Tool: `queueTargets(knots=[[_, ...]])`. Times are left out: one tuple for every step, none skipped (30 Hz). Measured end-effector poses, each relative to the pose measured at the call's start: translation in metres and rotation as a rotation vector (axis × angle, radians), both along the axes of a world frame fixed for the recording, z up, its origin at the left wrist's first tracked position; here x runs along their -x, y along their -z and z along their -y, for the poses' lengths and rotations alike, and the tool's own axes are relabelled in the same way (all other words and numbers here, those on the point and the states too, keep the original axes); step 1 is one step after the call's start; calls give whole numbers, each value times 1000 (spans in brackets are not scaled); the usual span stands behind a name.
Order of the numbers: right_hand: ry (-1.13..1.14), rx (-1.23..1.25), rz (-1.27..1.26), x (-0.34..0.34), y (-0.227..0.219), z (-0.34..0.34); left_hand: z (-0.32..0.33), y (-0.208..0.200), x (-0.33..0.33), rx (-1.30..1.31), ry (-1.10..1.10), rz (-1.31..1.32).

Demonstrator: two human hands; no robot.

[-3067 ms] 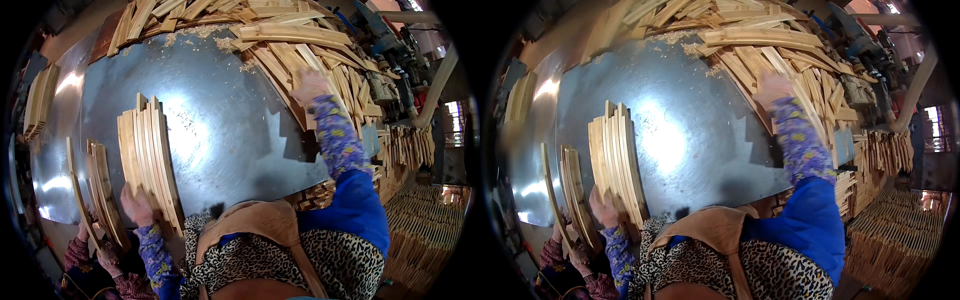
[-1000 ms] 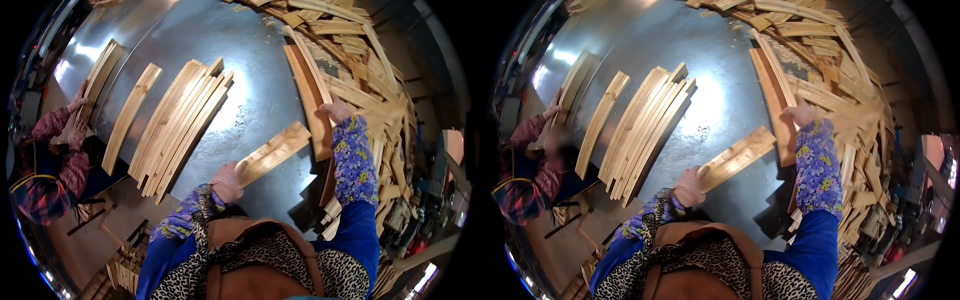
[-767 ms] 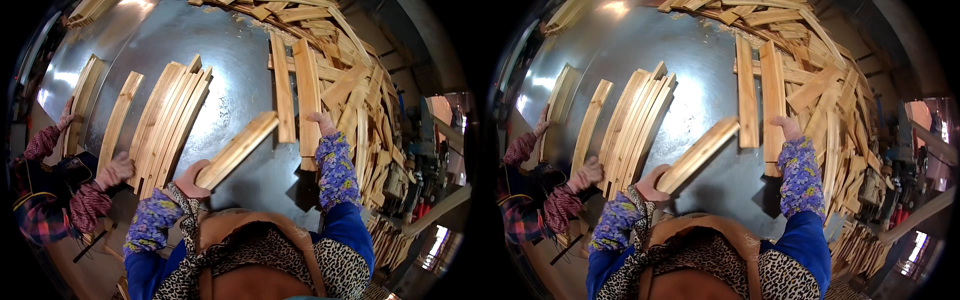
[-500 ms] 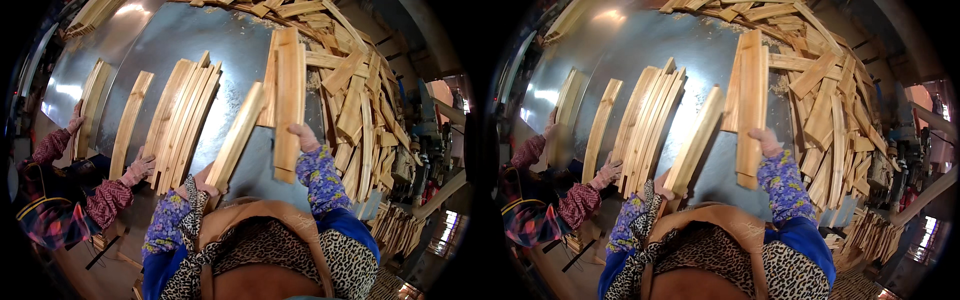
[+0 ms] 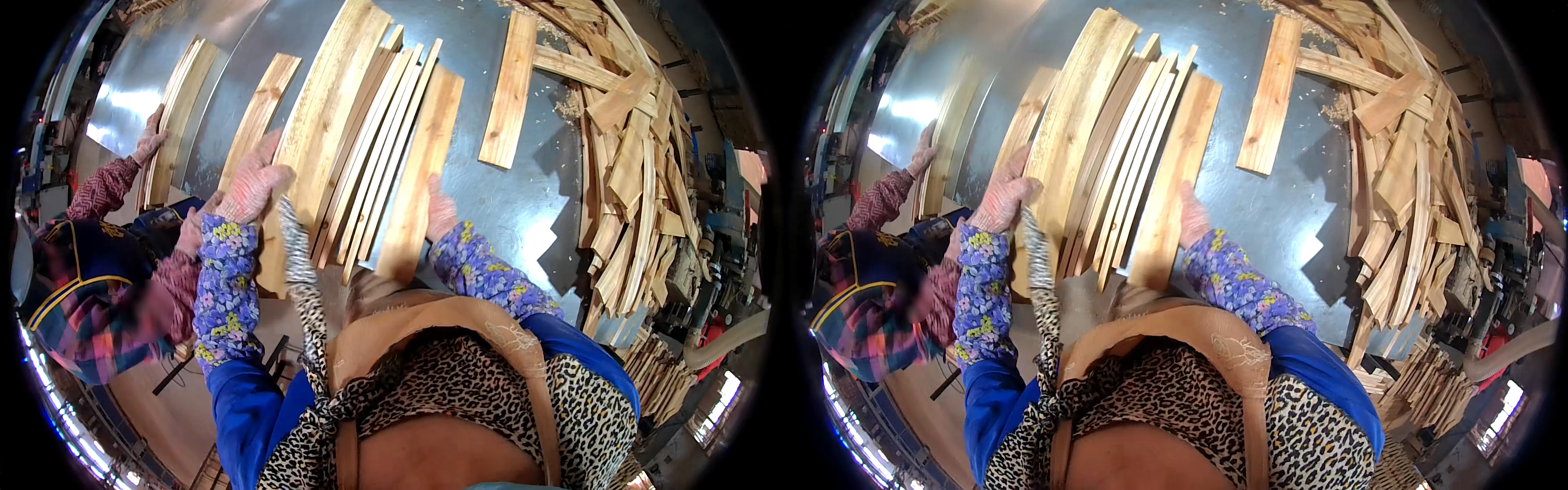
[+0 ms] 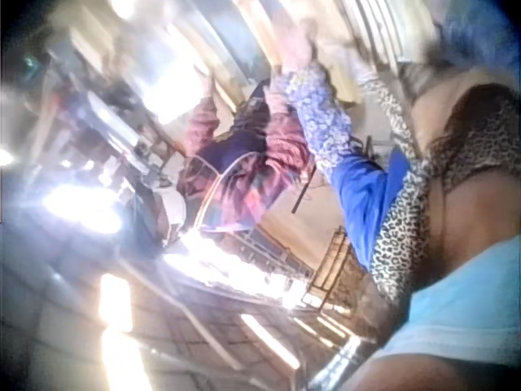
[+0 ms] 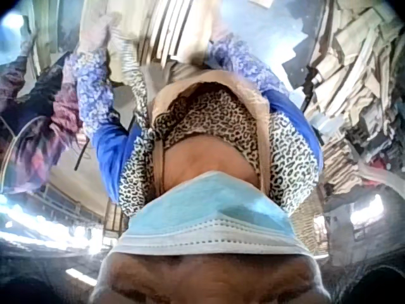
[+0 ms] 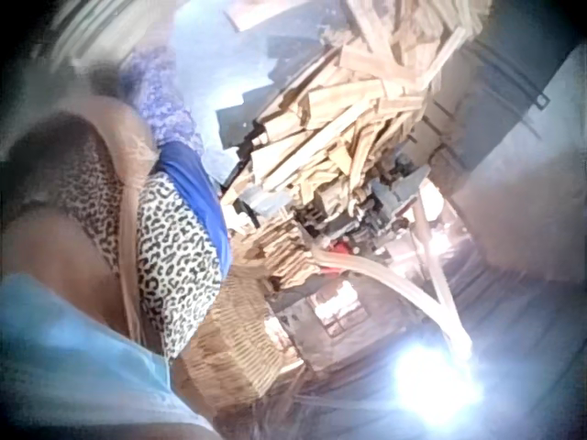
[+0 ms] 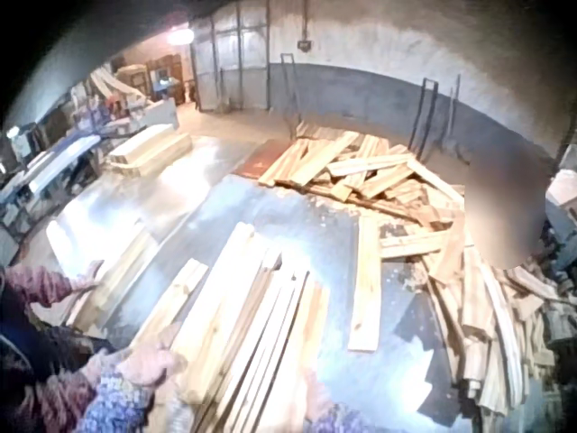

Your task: The person sorts and stacks thin wooden planks on a large metal table. They pick up individual planks from a disorganized pile, inspect them, and place them into a neat stack.

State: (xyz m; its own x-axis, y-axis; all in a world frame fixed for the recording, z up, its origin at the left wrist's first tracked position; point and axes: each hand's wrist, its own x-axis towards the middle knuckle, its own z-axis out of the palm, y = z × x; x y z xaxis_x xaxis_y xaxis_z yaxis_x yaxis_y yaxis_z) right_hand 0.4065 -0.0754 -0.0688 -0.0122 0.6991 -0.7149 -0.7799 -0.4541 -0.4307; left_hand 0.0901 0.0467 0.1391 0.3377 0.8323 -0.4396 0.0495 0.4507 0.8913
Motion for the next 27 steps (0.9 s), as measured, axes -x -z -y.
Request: queueTargets(knots=[[30,-1,-29,-3,-9,-1,-1,-10,-5,8,-18,0],[-15,6,-16,-5,5,-2,-1,-12,-4,25,-16,-20],[-65,4,-16,-6,14,-7,-2,-11,4,-8,-15,-32],[-436,111,-148,-20,1,-16,-4,-2,15,-40,-15,-41],[-429,166,-249,-10,-8,-23,-6,3,26,-73,-14,-50],[-412,223,-341,-2,-21,-32,-11,3,29,-53,-31,-33],[-356,265,-53,17,-67,-44,-14,1,34,-35,-57,-18],[-612,221,135,2,-47,-52,-18,-1,39,-16,-84,-4],[-887,160,352,-16,-32,-61,-25,-4,42,-37,-56,-39],[-1127,104,548,-34,-17,-70,-35,-4,47,-56,-26,-71],[-1213,32,859,-37,-20,-81,-43,-1,54,-74,-4,-103],[-1009,-203,1241,-43,-29,-81,-49,2,61,-91,6,-145],[-759,-441,1591,-51,-40,-82,-52,6,66,-100,-21,-143],[-924,-286,1738,-68,-69,-105,-54,10,71,-110,-52,-142],[-1088,-116,1871,-88,-95,-129,-55,12,75,-116,-78,-144],[-1010,67,1986,-105,-101,-136,-57,12,79,-81,-90,-146],[-920,185,2011,-124,-95,-134,-60,13,84,-46,-99,-144],[-829,291,2024,-143,-88,-133,-62,12,91,-14,-115,-145],[-724,338,1960,-167,-66,-125,-71,18,94,-45,-96,-182],[-624,375,1891,-176,-50,-121,-77,25,101,-76,-83,-223],[-602,367,1884,-176,-43,-120,-84,33,108,-103,-67,-265],[-584,360,1877,-177,-38,-115,-90,42,116,-117,-56,-326],[-561,358,1869,-180,-34,-109,-97,52,126,-133,-41,-385],[-512,336,1815,-173,-38,-101,-104,69,136,-147,-21,-436],[-541,316,1741,-170,-43,-94,-107,93,156,-143,6,-459],[-581,273,1666,-164,-49,-92,-99,120,188,-138,11,-491],[-609,240,1587,-160,-52,-89,-97,144,205,-138,28,-523]])
